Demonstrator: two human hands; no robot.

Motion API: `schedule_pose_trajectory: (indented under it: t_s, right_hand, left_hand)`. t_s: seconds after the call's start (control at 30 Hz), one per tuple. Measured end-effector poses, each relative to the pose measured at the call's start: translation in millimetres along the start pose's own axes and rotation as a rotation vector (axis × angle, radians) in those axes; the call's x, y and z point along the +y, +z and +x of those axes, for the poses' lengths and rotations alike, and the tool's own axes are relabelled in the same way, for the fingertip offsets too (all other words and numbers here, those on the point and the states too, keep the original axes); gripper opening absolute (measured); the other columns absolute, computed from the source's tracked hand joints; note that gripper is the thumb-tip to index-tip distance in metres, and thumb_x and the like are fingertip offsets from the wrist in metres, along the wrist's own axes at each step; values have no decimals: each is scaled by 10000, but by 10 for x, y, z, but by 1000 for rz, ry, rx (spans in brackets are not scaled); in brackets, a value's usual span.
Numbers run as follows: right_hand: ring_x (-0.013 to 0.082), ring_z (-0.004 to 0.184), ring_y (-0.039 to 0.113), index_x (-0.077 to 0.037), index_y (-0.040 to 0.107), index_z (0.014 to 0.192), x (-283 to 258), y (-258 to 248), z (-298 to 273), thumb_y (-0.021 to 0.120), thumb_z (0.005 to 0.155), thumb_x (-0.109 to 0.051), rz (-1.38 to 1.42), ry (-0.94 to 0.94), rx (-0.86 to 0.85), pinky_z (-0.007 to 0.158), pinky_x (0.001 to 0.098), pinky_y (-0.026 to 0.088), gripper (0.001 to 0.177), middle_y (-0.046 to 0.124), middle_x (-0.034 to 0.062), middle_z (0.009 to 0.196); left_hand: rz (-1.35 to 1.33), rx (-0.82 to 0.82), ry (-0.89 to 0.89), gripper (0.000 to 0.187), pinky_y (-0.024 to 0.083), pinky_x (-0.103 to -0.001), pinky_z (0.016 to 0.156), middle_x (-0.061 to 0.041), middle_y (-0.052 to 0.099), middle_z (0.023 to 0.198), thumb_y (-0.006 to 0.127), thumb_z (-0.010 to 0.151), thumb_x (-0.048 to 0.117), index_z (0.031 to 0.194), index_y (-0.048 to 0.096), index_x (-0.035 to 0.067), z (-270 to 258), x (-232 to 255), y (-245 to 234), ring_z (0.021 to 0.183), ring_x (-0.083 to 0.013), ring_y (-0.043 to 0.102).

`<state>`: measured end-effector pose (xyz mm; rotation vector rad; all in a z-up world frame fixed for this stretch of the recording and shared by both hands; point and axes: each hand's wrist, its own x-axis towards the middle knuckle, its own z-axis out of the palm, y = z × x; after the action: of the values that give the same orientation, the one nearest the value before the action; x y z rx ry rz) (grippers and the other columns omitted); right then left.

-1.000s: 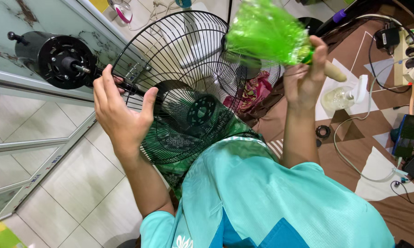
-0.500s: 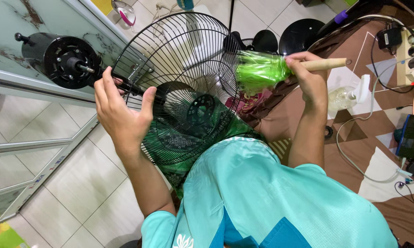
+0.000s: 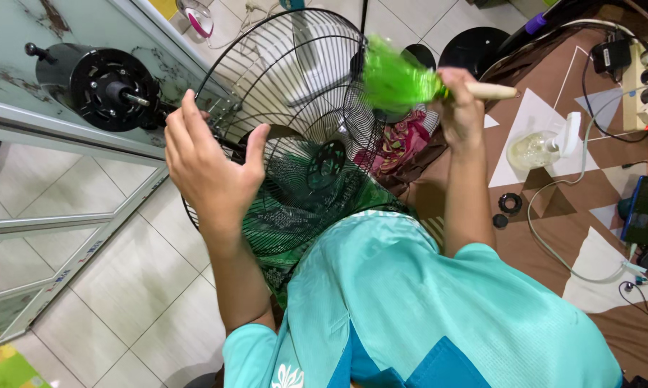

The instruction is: The person cleans a standing fan by brushing the front grille and blades with a green duster, then wipes the grille with a pink cloth after applying liquid from a spray bottle. The person holds the fan steady with one hand while cleaning with the other.

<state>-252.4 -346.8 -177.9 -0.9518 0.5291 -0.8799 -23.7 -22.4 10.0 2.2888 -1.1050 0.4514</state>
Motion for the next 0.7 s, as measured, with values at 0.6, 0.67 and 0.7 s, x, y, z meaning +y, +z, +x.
schedule_pose_trajectory:
  t_s: [0.6,0.67,0.7]
  right_hand:
    - [138,862,670,-74,694,1092,-516,783,-294,706,1002,-285,124,-484,-22,741,294,577,230,695,41,995]
    - [134,895,660,-57,688,1123,-548,840,-274,719,1025,-260,-23,-573,-45,766,296,575,227,683,36,1022]
    - [128,922,634,-18,694,1166,-512,834,-237,727,1070,-206,-211,-634,-50,796,284,552,214,668,38,1054]
  left_hand:
    - [16,-49,133,897,462,-475,1031,-191,529,1326,831,967,526,1456,428,-108,215,-55,232,1231,-363,546]
    - [5,-71,136,932,461,-472,998,-197,529,1317,840,978,549,1490,425,-111,237,-22,246,1222,-355,547]
    - [9,-75,128,932,461,-474,1002,-195,530,1316,838,975,551,1490,428,-108,234,-13,242,1219,-355,547]
